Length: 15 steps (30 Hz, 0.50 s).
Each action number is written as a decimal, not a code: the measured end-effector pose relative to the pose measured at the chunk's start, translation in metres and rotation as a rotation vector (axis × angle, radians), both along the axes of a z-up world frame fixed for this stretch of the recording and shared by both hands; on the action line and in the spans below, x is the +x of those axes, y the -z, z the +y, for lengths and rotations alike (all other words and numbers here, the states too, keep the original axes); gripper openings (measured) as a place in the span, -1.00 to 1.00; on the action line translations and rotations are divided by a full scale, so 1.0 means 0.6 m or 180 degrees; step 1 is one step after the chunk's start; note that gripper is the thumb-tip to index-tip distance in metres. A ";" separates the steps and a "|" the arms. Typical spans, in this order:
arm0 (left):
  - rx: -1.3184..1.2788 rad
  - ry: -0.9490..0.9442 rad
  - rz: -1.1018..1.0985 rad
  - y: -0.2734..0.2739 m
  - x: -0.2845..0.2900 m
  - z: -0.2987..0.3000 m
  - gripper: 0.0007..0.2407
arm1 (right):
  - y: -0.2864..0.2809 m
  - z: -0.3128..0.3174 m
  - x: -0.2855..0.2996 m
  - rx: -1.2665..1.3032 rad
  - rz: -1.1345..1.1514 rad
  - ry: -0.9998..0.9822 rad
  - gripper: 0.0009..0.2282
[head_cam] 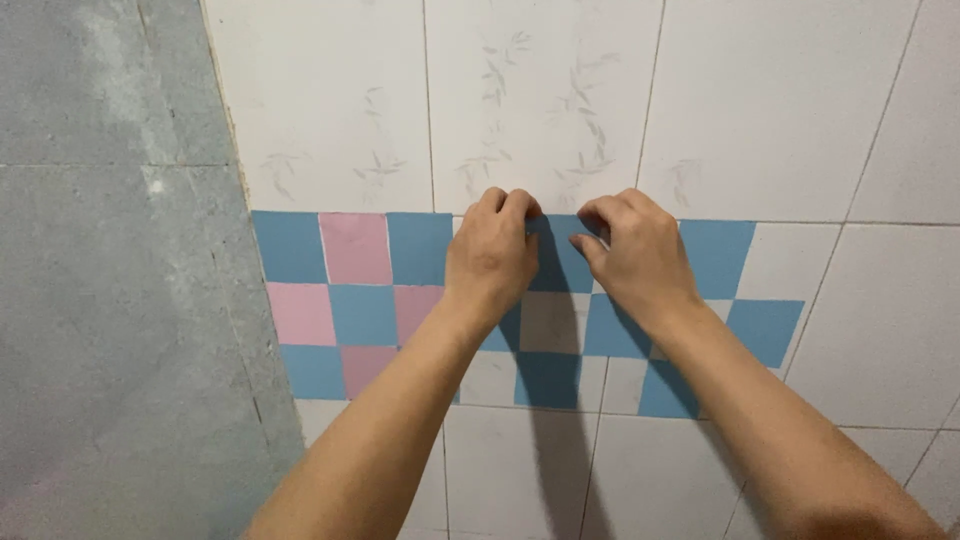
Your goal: Cutting and applying small colored adhesive stickers to wall tiles to create a decorative pattern.
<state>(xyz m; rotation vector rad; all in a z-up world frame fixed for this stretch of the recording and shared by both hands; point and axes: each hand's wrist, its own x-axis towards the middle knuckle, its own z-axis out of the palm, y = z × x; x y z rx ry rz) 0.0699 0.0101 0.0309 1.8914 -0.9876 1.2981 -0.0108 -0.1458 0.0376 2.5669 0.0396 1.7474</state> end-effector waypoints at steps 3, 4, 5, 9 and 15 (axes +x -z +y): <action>0.0290 -0.0178 0.0130 0.006 0.000 0.018 -0.78 | 0.029 -0.010 0.004 -0.0702 -0.0406 0.0593 -0.68; 0.0301 -0.0190 0.0146 0.021 0.020 0.023 -0.78 | 0.037 -0.013 0.007 -0.0692 -0.0390 0.0579 -0.68; 0.0633 -0.0237 -0.0426 0.043 0.038 0.027 -0.74 | 0.050 -0.017 0.007 -0.1241 -0.0442 0.0704 -0.56; 0.2204 -0.0691 -0.1488 0.112 0.033 0.075 -0.68 | 0.097 -0.015 -0.011 -0.2006 -0.0034 0.0843 -0.38; 0.2874 -0.1085 -0.1014 0.101 0.035 0.144 -0.66 | 0.068 -0.017 -0.013 -0.1829 -0.0201 0.0971 -0.39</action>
